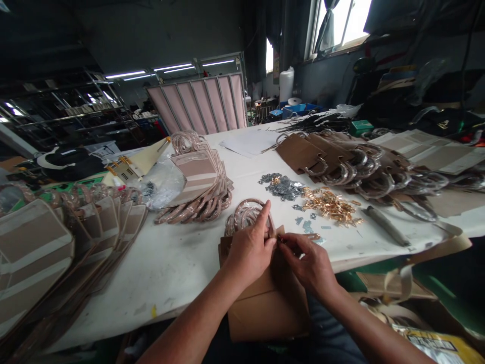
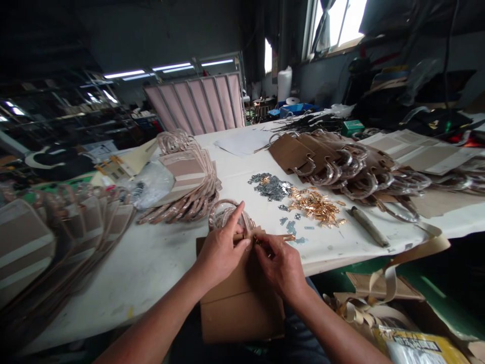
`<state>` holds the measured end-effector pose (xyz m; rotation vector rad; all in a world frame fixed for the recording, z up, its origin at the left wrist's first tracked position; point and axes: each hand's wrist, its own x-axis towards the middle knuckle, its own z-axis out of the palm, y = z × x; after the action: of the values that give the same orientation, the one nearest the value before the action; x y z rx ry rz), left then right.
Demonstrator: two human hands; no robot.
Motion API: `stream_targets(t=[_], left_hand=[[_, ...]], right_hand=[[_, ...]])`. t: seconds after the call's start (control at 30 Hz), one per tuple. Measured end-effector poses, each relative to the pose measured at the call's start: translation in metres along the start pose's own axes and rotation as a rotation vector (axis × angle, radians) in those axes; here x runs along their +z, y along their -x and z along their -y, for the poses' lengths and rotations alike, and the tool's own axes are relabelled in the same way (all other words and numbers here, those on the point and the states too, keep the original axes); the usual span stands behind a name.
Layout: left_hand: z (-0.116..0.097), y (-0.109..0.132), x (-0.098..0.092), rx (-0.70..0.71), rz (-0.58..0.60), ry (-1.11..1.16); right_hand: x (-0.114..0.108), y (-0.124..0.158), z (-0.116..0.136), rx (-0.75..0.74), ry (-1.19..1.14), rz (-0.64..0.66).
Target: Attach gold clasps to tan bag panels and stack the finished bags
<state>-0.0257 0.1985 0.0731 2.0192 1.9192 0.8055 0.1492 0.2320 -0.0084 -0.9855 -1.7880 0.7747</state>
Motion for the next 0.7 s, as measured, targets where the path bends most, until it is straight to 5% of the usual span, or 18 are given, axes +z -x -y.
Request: stream_targets(t=[0.7], left_hand=[[0.006,0.008,0.005,0.055,-0.149,0.174]], right_hand=[[-0.023,-0.029,0.027,-0.173,0.293,0.294]])
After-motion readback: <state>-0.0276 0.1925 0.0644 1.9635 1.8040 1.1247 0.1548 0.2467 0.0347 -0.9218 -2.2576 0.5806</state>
